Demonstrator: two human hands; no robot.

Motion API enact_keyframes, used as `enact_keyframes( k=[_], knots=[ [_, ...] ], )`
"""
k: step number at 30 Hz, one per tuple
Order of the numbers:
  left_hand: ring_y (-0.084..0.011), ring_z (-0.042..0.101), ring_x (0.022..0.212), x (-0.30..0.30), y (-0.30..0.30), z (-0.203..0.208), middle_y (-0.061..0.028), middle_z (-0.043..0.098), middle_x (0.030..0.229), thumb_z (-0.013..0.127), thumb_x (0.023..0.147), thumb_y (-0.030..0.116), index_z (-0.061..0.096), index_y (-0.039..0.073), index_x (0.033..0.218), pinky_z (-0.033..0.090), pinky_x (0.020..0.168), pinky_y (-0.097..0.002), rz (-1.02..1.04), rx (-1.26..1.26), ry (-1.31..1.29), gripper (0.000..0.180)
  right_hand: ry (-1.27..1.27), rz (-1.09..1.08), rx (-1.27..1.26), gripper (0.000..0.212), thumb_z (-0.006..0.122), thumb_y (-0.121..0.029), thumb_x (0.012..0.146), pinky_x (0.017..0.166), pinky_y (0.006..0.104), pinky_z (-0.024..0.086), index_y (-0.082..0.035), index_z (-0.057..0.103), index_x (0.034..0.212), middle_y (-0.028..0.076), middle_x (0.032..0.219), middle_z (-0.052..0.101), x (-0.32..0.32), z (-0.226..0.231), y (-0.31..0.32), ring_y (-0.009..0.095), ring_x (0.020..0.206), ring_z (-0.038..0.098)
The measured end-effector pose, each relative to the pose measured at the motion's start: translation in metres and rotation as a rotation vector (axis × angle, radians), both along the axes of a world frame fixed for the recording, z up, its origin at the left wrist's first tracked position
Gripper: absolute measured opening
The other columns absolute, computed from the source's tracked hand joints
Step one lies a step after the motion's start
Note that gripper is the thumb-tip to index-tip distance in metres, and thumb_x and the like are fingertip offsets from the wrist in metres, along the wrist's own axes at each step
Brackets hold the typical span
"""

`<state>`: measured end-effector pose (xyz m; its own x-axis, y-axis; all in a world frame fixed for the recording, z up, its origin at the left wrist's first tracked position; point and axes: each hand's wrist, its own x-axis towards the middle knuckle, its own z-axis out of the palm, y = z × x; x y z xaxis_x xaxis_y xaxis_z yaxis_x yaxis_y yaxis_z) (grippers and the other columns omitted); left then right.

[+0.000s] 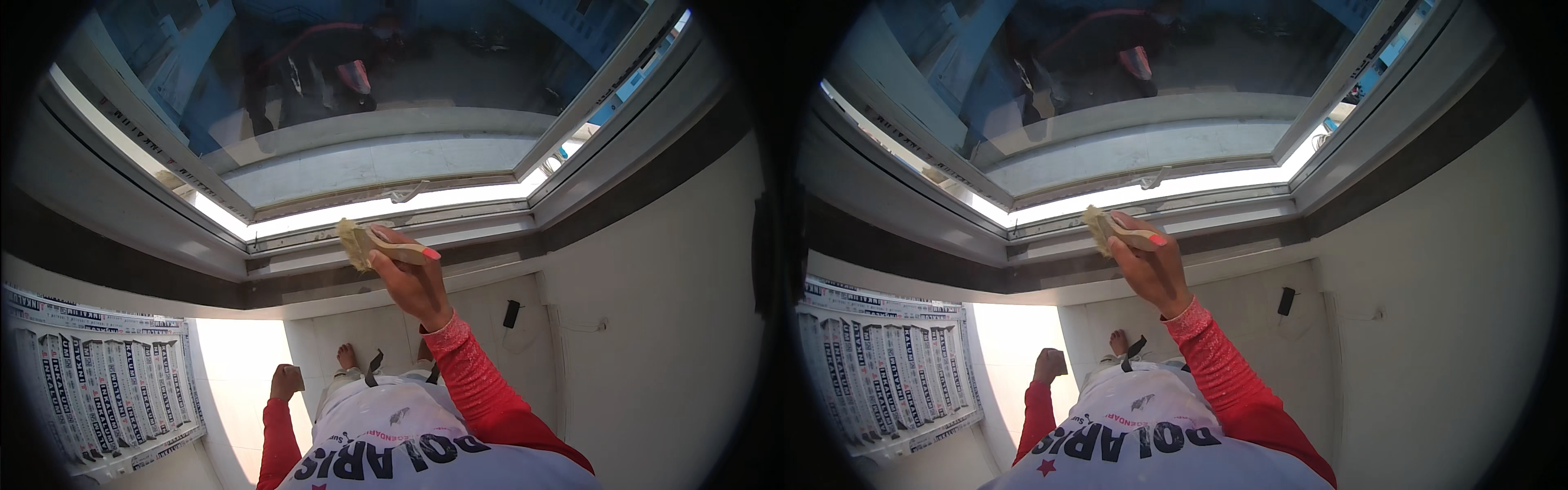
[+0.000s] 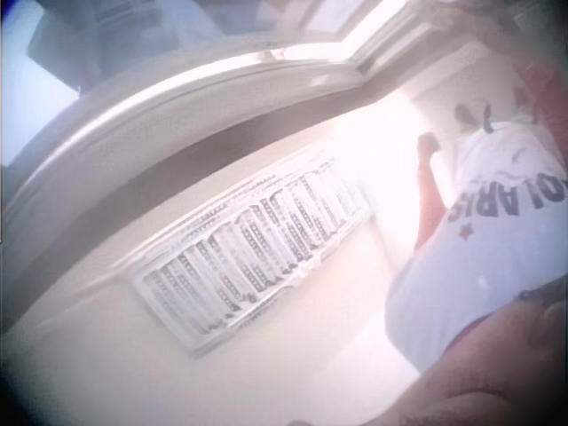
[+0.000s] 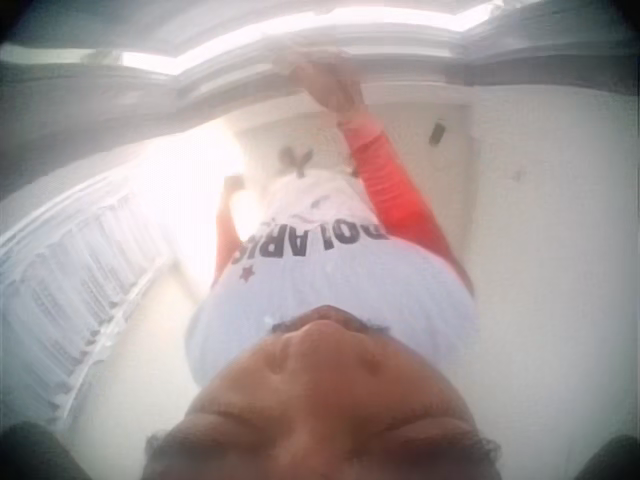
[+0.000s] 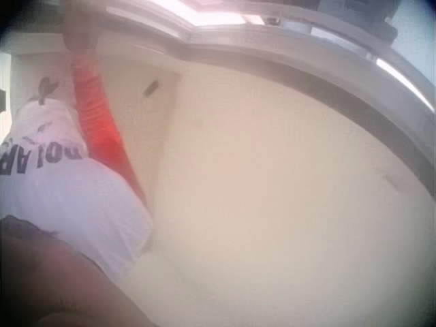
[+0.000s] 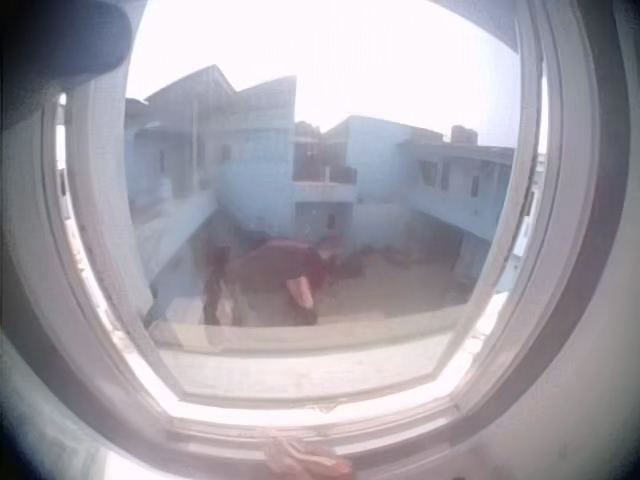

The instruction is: The person paints the white window frame on a balcony using a paintbrush. They apply paint to the top and side edges of the frame, working methodically along the perimeter.

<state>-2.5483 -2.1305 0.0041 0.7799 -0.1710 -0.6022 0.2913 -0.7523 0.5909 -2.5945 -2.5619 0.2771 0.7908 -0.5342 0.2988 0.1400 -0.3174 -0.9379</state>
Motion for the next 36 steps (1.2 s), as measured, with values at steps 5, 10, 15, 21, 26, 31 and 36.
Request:
enact_keyframes(
  k=[5, 10, 15, 21, 26, 31, 36],
  knots=[
    [-0.0174, 0.067, 0.074, 0.032, 0.072, -0.011, -0.0095, 0.068, 0.091, 0.058, 0.094, 0.019, 0.059, 0.001, 0.114, 0.058, 0.067, -0.0322, 0.369, -0.260, 0.029, 0.027, 0.352, -0.697, -0.403, 0.033, 0.064, -0.009, 0.094, 0.085, 0.0326, 0.057, 0.004, 0.068, 0.124, 0.017, 0.111, 0.074, -0.070, 0.017, -0.097, 0.022, 0.099, 0.073],
    [-0.0177, 0.067, 0.072, 0.056, 0.106, -0.049, -0.0101, 0.068, 0.088, 0.058, 0.091, 0.019, 0.060, 0.001, 0.111, 0.058, 0.062, -0.0323, 0.309, -0.237, 0.029, 0.027, 0.298, -0.607, -0.815, 0.034, 0.066, -0.012, 0.092, 0.081, 0.0382, 0.058, 0.000, 0.069, 0.123, 0.017, 0.103, 0.073, -0.043, -0.012, -0.061, 0.031, 0.093, 0.072],
    [-0.0222, 0.069, 0.088, 0.073, 0.084, -0.045, -0.0135, 0.070, 0.100, 0.061, 0.088, 0.024, 0.064, -0.002, 0.112, 0.058, 0.076, -0.0366, 0.169, -0.126, 0.134, 0.035, 0.249, -0.401, -0.902, 0.029, 0.068, -0.010, 0.088, 0.072, 0.0409, 0.056, -0.001, 0.068, 0.115, 0.015, 0.090, 0.069, 0.039, -0.013, 0.060, 0.033, 0.079, 0.068],
    [-0.0224, 0.069, 0.088, 0.075, 0.065, -0.052, -0.0137, 0.070, 0.103, 0.063, 0.089, 0.023, 0.062, -0.002, 0.114, 0.058, 0.075, -0.0360, 0.000, -0.057, 0.165, 0.035, 0.199, 0.149, -0.012, 0.037, 0.069, -0.006, 0.091, 0.080, 0.0290, 0.056, 0.001, 0.066, 0.126, 0.010, 0.107, 0.073, 0.098, -0.005, 0.127, 0.014, 0.092, 0.069],
    [-0.0218, 0.069, 0.084, 0.043, 0.098, -0.046, -0.0133, 0.069, 0.098, 0.062, 0.090, 0.023, 0.060, -0.003, 0.113, 0.060, 0.071, -0.0371, 0.189, -0.089, 0.139, 0.035, -0.074, -0.245, 0.177, 0.032, 0.061, -0.006, 0.097, 0.087, 0.0287, 0.057, 0.001, 0.063, 0.128, 0.010, 0.117, 0.069, 0.024, 0.002, 0.048, 0.015, 0.102, 0.068],
    [-0.0229, 0.070, 0.078, 0.003, 0.120, -0.048, -0.0151, 0.071, 0.094, 0.065, 0.088, 0.027, 0.061, -0.005, 0.111, 0.058, 0.067, -0.0353, 0.154, 0.073, 0.227, 0.040, -0.023, -0.301, -0.189, 0.031, 0.065, -0.005, 0.094, 0.085, 0.0310, 0.060, 0.002, 0.064, 0.125, 0.013, 0.114, 0.072, 0.032, -0.042, 0.072, 0.019, 0.097, 0.072],
    [-0.0301, 0.071, 0.092, 0.010, 0.110, -0.029, -0.0187, 0.073, 0.100, 0.065, 0.084, 0.033, 0.068, -0.001, 0.105, 0.056, 0.081, -0.0404, 0.013, 0.188, 0.059, 0.040, 0.048, -0.046, -0.033, 0.032, 0.067, -0.006, 0.095, 0.089, 0.0274, 0.055, 0.001, 0.064, 0.127, 0.012, 0.121, 0.069, 0.056, -0.005, 0.106, 0.014, 0.104, 0.067]
  ],
)
